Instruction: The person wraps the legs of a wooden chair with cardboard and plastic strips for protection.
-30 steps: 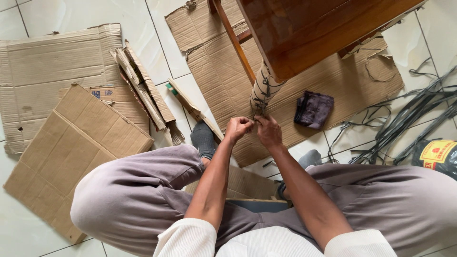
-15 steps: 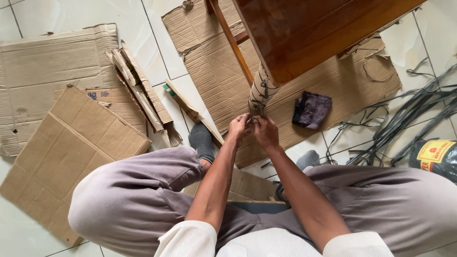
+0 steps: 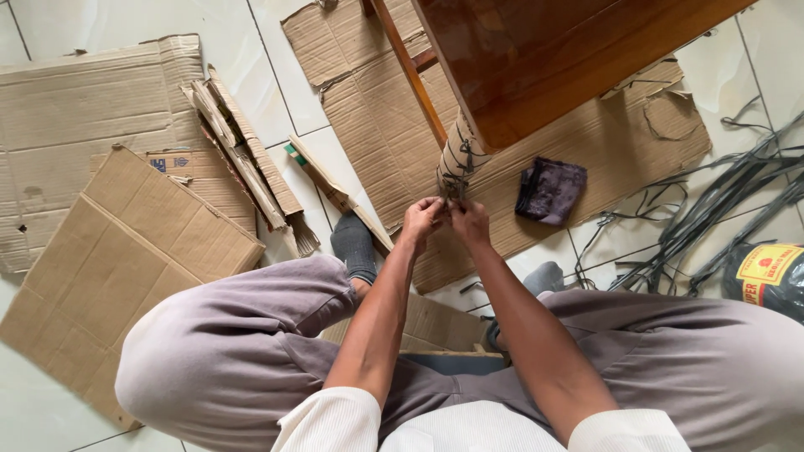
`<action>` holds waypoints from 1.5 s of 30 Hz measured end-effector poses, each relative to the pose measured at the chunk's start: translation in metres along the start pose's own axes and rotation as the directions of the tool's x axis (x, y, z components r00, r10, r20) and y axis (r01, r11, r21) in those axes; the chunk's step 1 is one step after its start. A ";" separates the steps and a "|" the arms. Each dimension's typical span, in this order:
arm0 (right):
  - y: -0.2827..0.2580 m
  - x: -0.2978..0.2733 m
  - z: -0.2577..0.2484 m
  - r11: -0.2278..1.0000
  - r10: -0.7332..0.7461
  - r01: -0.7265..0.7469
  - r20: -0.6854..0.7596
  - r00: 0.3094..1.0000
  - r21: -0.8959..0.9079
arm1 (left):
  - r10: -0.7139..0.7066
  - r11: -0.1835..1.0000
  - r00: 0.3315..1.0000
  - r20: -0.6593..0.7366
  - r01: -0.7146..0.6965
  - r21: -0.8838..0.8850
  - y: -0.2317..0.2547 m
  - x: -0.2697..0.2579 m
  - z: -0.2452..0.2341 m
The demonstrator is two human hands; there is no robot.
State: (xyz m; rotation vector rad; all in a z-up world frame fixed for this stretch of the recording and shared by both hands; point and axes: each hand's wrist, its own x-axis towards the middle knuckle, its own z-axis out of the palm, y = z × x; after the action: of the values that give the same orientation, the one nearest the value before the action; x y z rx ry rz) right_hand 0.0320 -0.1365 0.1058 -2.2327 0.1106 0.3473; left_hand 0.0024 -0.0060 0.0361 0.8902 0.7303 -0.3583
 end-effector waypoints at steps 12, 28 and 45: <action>0.019 0.004 0.006 0.955 -0.278 0.274 -0.016 0.961 -0.113 | 0.159 0.975 0.987 -0.009 -0.156 0.159 -0.014 0.007 -0.008; -0.025 -0.006 -0.030 0.968 -0.250 0.250 0.036 0.968 0.005 | 0.536 0.529 0.839 -0.096 -0.245 0.813 0.054 -0.052 0.013; -0.023 0.004 -0.043 0.961 -0.239 0.231 -0.035 0.970 -0.154 | 0.584 0.285 0.808 -0.075 -0.117 0.951 0.098 -0.042 0.021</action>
State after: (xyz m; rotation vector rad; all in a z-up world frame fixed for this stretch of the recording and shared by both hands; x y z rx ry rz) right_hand 0.0491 -0.1552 0.1477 -2.3718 -0.1569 0.1711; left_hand 0.0370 0.0345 0.1303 2.2897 0.6443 -0.1159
